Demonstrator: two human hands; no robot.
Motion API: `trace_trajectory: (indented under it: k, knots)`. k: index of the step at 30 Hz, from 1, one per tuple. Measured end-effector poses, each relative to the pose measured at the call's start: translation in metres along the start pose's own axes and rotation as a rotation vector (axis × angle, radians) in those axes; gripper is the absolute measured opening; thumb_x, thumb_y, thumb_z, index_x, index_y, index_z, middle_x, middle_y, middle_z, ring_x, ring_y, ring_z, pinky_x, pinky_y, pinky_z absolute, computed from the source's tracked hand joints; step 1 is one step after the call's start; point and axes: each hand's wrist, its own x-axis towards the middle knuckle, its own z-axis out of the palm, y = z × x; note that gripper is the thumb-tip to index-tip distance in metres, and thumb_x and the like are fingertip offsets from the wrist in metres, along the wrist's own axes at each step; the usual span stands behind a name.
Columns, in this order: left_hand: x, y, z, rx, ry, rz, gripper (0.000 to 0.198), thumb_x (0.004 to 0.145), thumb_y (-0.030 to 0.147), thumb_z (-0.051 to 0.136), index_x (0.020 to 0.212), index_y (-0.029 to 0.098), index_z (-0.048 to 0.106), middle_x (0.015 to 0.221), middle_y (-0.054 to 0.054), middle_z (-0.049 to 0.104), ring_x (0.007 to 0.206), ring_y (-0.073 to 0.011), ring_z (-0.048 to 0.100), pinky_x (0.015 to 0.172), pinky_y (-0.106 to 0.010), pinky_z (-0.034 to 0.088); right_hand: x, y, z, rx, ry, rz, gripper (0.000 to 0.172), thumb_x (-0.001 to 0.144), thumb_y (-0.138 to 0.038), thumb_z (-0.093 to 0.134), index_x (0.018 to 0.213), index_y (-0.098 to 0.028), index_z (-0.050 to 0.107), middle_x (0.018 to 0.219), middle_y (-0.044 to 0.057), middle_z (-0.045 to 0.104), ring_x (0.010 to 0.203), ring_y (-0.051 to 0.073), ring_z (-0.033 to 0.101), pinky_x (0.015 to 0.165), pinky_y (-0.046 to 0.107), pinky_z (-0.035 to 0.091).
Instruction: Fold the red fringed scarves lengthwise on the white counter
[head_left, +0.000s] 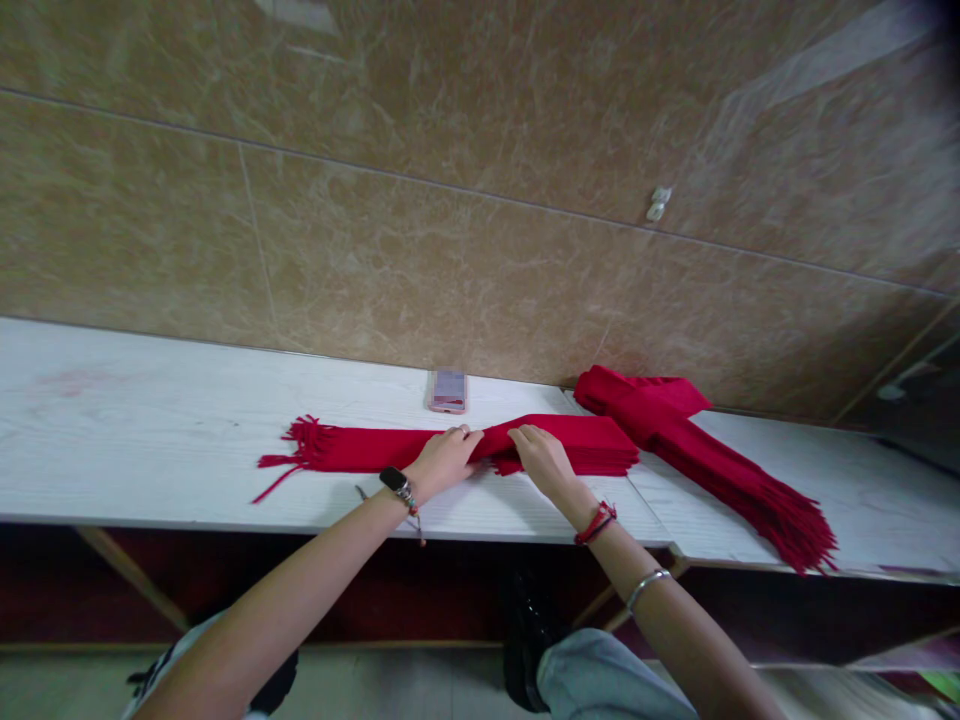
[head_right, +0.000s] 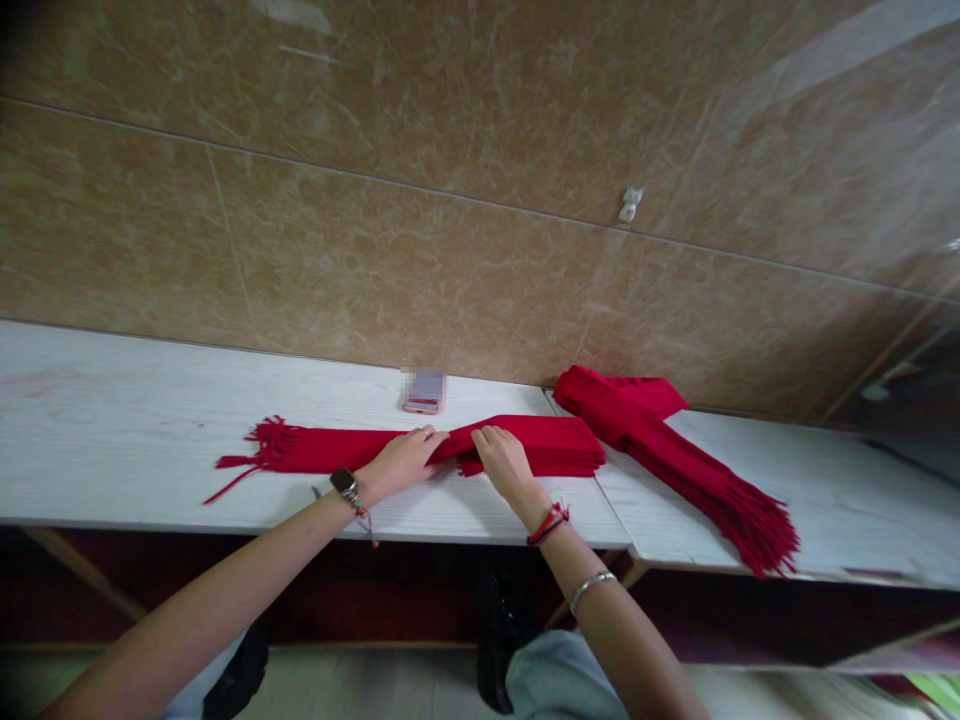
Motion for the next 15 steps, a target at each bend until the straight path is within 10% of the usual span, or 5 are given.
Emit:
trace_trajectory:
  k: [7, 15]
  knots:
    - [-0.017, -0.041, 0.0, 0.002, -0.289, -0.197, 0.06, 0.086, 0.05, 0.036, 0.138, 0.022, 0.029, 0.147, -0.013, 0.021, 0.132, -0.0387, 0.017, 0.098, -0.06, 0.02, -0.009, 0.007, 0.0, 0.048, -0.027, -0.079, 0.023, 0.082, -0.003, 0.043, 0.09, -0.014, 0.062, 0.082, 0.011, 0.066, 0.079, 0.021, 0.06, 0.072, 0.03, 0.045]
    - [-0.028, -0.069, -0.011, -0.036, -0.329, -0.127, 0.078, 0.079, 0.069, 0.034, 0.142, 0.026, 0.019, 0.149, -0.012, 0.011, 0.134, -0.0364, 0.004, 0.102, -0.058, 0.009, -0.009, 0.008, -0.001, 0.012, 0.022, -0.181, 0.02, 0.085, -0.007, 0.044, 0.087, -0.013, 0.063, 0.087, 0.012, 0.065, 0.084, 0.021, 0.058, 0.075, 0.032, 0.045]
